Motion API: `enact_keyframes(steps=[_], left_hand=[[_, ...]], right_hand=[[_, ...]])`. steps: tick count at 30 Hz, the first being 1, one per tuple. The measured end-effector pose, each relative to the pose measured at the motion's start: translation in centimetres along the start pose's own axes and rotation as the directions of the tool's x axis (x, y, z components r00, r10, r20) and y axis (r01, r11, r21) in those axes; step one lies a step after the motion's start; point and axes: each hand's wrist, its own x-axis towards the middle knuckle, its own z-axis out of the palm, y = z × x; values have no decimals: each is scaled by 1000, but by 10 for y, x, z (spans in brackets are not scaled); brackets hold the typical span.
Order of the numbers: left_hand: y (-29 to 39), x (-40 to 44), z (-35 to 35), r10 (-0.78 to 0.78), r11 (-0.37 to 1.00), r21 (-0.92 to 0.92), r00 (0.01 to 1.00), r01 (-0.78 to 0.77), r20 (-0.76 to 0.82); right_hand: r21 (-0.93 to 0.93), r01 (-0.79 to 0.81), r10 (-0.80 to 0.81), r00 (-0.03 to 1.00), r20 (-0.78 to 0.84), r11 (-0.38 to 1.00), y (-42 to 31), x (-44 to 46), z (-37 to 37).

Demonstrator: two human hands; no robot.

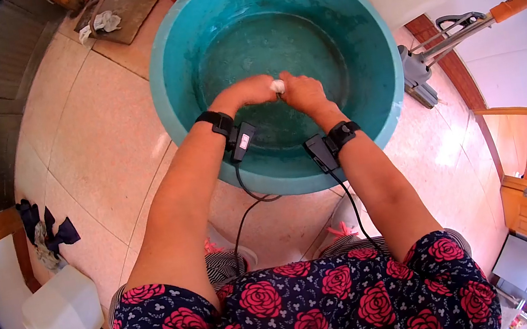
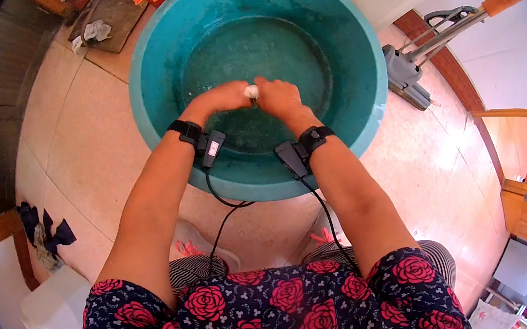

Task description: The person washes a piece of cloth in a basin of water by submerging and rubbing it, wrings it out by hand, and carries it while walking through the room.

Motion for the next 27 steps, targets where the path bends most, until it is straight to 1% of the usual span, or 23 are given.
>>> enact_keyframes(steps=[1, 3, 4, 6, 7, 9, 10, 12, 13, 15, 16, 17, 18, 19, 20, 21, 22, 24, 25, 26, 27], left_hand=[[4, 0, -3, -49, 989, -137, 993, 63, 105], [11, -7, -11, -165, 924, -310, 965, 223, 203], [15, -10, -15, -214, 871, -386, 942, 304, 258], [16, -14, -19, -163, 802, -508, 933, 314, 320], [15, -15, -21, -134, 761, -564, 928, 321, 348], [15, -15, -23, -120, 722, -607, 923, 333, 364], [14, -15, -24, -113, 702, -627, 922, 338, 371], [17, -18, -28, -77, 648, -703, 943, 294, 323], [25, -23, -30, -59, 620, -736, 952, 271, 301], [49, -33, -43, -107, 698, -706, 992, 120, 63], [60, -39, -51, -122, 737, -674, 991, 51, -59], [65, -39, -60, 2, 825, -555, 982, -108, -187], [69, -35, -72, 146, 875, -408, 945, -261, -293], [76, -33, -82, 299, 884, -240, 879, -402, -372], [87, -36, -92, 429, 886, -3, 824, -463, -369], [100, -41, -104, 550, 835, 232, 765, -499, -336], [114, -49, -116, 655, 733, 454, 704, -506, -273], [141, -72, -131, 725, 541, 748, 664, -384, -183], [149, -80, -133, 747, 414, 857, 652, -306, -129], [153, -79, -136, 747, 460, 835, 640, -301, -181], [156, -77, -139, 745, 504, 810, 625, -299, -233]], right_hand=[[-15, -12, 12, 1000, 12, 1000, -1, 0, -3], [-44, -33, 34, 999, 37, 999, -4, 2, -8], [-10, -20, 20, 1000, 14, 1000, -5, 2, -9], [58, 8, -6, 999, -33, 998, -5, 1, -11], [65, 48, -41, 994, -102, 997, -6, 0, -11], [69, 130, -110, 965, -238, 989, -6, -1, -9], [116, 143, -110, 960, -258, 983, -6, 0, -9], [206, 173, -106, 948, -301, 963, -1, 4, -9], [325, 183, -98, 960, -261, 928, 7, 12, -5], [551, 181, -96, 979, -180, 814, 24, 27, -2], [801, 8, -41, 999, 20, 599, 23, 22, -20], [928, -197, -53, 973, 225, 318, 27, 19, -43], [915, -404, -129, 906, 402, 15, 22, 14, -71], [919, -394, -163, 907, 388, -7, 19, 11, -90], [922, -386, -197, 906, 374, -26, 16, 10, -108], [924, -380, -232, 904, 360, -46, 12, 7, -127], [924, -381, -303, 886, 352, -41, 7, 3, -149], [920, -391, -354, 864, 357, -26, 4, 4, -174], [918, -397, -379, 852, 361, -19, 0, 3, -184], [915, -402, -377, 853, 362, -28, -4, 0, -194], [928, -370, -407, 843, 351, 32, -10, -4, -204]])
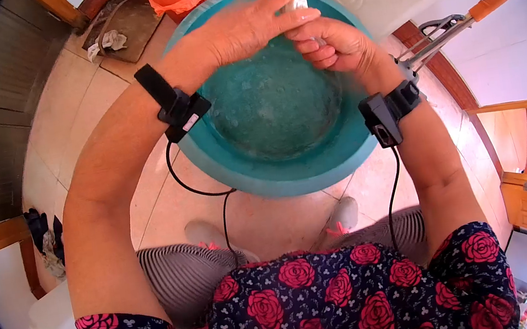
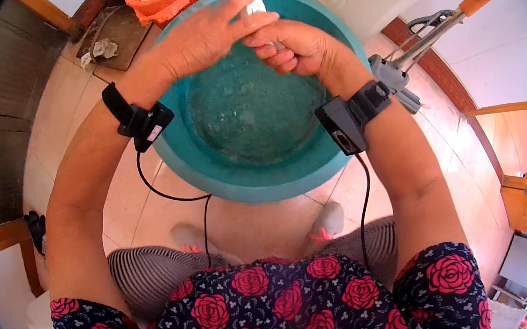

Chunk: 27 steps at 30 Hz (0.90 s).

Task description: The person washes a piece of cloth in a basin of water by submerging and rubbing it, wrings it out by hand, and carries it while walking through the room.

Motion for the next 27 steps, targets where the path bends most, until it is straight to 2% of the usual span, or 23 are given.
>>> enact_keyframes(steps=[1, 2, 3, 6, 9, 12, 13, 16, 19, 21, 22, 24, 27], left_hand=[[-4, 6, -5, 156, 986, 86, 978, -145, -137], [-7, 10, -7, 315, 943, 191, 913, -271, -259], [-3, 11, -12, 370, 917, 283, 868, -282, -332], [9, 6, -4, 288, 944, 265, 883, -197, -370], [23, -8, 4, 185, 949, 292, 960, -118, -212], [24, -18, 9, 107, 970, 236, 969, -53, -223], [24, -20, 9, 49, 970, 244, 987, -10, -156], [30, -20, 14, -105, 970, 221, 994, 103, -1], [33, -21, 13, -226, 963, 173, 969, 208, 96], [36, -21, 13, -312, 944, 169, 932, 283, 184], [35, -25, 15, -327, 941, 146, 931, 305, 161], [34, -28, 23, -355, 934, 94, 928, 346, 113], [35, -28, 30, -449, 892, 12, 882, 452, 142]], right_hand=[[-66, 5, -3, 1000, 30, 998, -6, -4, 6], [-134, 12, -4, 998, 60, 991, -12, -6, 13], [-209, 0, 9, 999, 46, 978, -18, -9, 24], [-359, -51, 56, 998, 5, 932, -18, -16, 33], [-416, -115, 81, 992, -98, 902, 7, -16, 37], [-431, -156, 93, 982, -163, 889, 17, -5, 38], [-507, -144, 47, 979, -199, 850, 18, -3, 40], [-768, -193, -105, 941, -321, 611, 19, -1, 45], [-974, -58, -388, 911, -141, 218, 30, 10, 34], [-968, -238, -346, 904, -252, 84, 31, 15, 36], [-946, -323, -333, 891, -309, 12, 30, 17, 42], [-933, -358, -409, 857, -313, -38, 30, 13, 51], [-909, -393, -504, 818, -277, -139, 34, 9, 54]])
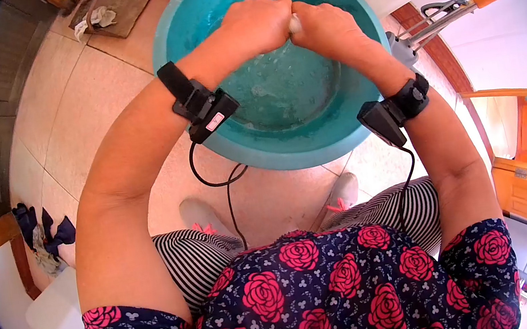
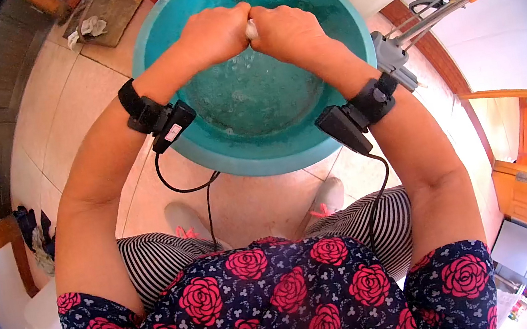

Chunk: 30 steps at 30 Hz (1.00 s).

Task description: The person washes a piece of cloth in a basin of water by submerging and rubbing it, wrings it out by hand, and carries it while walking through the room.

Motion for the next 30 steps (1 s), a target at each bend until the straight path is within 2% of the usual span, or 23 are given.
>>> enact_keyframes(steps=[3, 6, 9, 12, 15, 19, 20, 22, 24, 25, 26, 27, 29, 30], left_hand=[[1, 3, -3, -77, 985, -133, 976, 106, 205], [-5, 9, 3, -39, 966, -227, 940, 122, 338], [-12, 5, 5, 77, 847, -518, 938, 117, 338], [-9, 2, -10, 34, 683, -602, 805, 414, 592], [-10, -1, -15, 108, 525, -671, 740, 525, 664], [-13, -6, -21, 184, 396, -772, 780, 498, 598], [-12, -6, -23, 173, 357, -796, 803, 489, 571], [-14, -9, -29, 165, 300, -837, 840, 457, 517], [-17, -10, -34, 167, 262, -870, 869, 417, 466], [-22, -9, -32, 153, 240, -865, 863, 441, 482], [-29, -8, -26, 140, 216, -858, 855, 466, 499], [-30, -7, -26, 129, 191, -850, 845, 492, 518], [-28, -7, -22, 60, 132, -898, 901, 419, 429], [-27, -7, -22, 24, 104, -920, 924, 378, 383]], right_hand=[[-104, 60, -67, 996, -66, 993, -1, -4, -2], [-186, 128, -152, 982, -116, 974, 2, -6, 0], [-180, 160, -189, 970, -154, 971, 5, -5, 6], [-151, 208, -237, 948, -212, 966, 7, -6, 7], [-115, 246, -269, 921, -282, 963, 11, -5, 6], [55, 198, -175, 943, -284, 979, 14, 4, 4], [240, 247, -195, 956, -220, 939, 23, 7, 4], [582, 281, -270, 957, -108, 763, 33, 11, 0], [796, 132, -258, 966, 31, 591, 39, 5, -19], [872, 46, -269, 958, 100, 488, 40, 3, -28], [906, 26, -232, 969, 80, 422, 43, 4, -25], [937, -43, -229, 965, 129, 347, 44, 5, -25], [965, -181, -232, 947, 224, 191, 48, 5, -25], [960, -220, -231, 939, 256, 173, 52, 7, -21]])
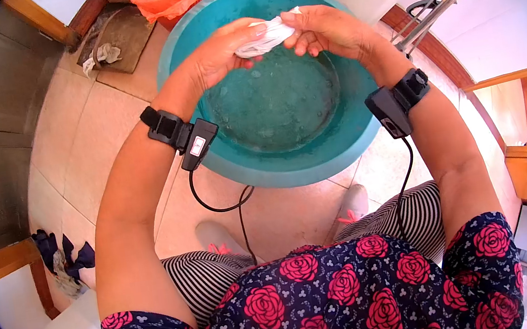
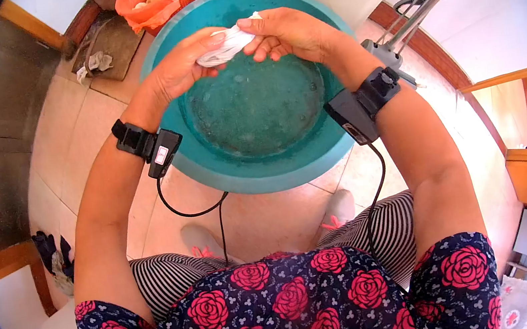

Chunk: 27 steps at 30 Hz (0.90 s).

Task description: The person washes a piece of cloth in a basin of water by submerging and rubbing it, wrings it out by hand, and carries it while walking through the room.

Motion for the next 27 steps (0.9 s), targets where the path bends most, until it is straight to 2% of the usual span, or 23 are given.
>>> enact_keyframes(steps=[2, 3, 8, 12, 14, 15, 18, 21, 22, 25, 27], left_hand=[[-3, 4, -3, 86, 995, -51, 995, -83, 48], [-3, 5, -4, 130, 989, -79, 989, -124, 69], [-8, 13, -8, 213, 971, -86, 971, -223, -105], [-12, 20, -14, 236, 961, -98, 953, -258, -192], [-11, 23, -19, 314, 936, -67, 906, -345, -283], [-10, 24, -21, 350, 922, -48, 878, -385, -326], [0, 23, -33, 339, 825, -297, 842, -480, -420], [14, 18, -40, 372, 725, -376, 788, -577, -492], [15, 20, -49, 434, 712, -365, 785, -600, -443], [23, 22, -48, 478, 661, -425, 783, -619, -398], [30, 17, -41, 446, 681, -469, 827, -562, -344]], right_hand=[[53, -69, 69, 998, 15, 996, 9, 5, -12], [78, -55, 57, 998, -18, 995, 6, 3, -8], [157, 68, -45, 988, -145, 985, 1, -1, 10], [204, 130, -108, 987, -117, 970, 14, 5, -4], [251, 163, -150, 986, -69, 954, 19, 8, -10], [220, 154, -146, 988, -52, 963, 20, 6, -14], [162, 124, -120, 992, -30, 979, 21, 1, -23], [132, 60, -54, 997, -46, 989, 23, -4, -26], [92, 29, -25, 999, -47, 995, 25, -6, -31], [12, -63, 63, 998, -21, 998, 29, -9, -38], [-51, -116, 114, 993, -38, 992, 30, -7, -34]])
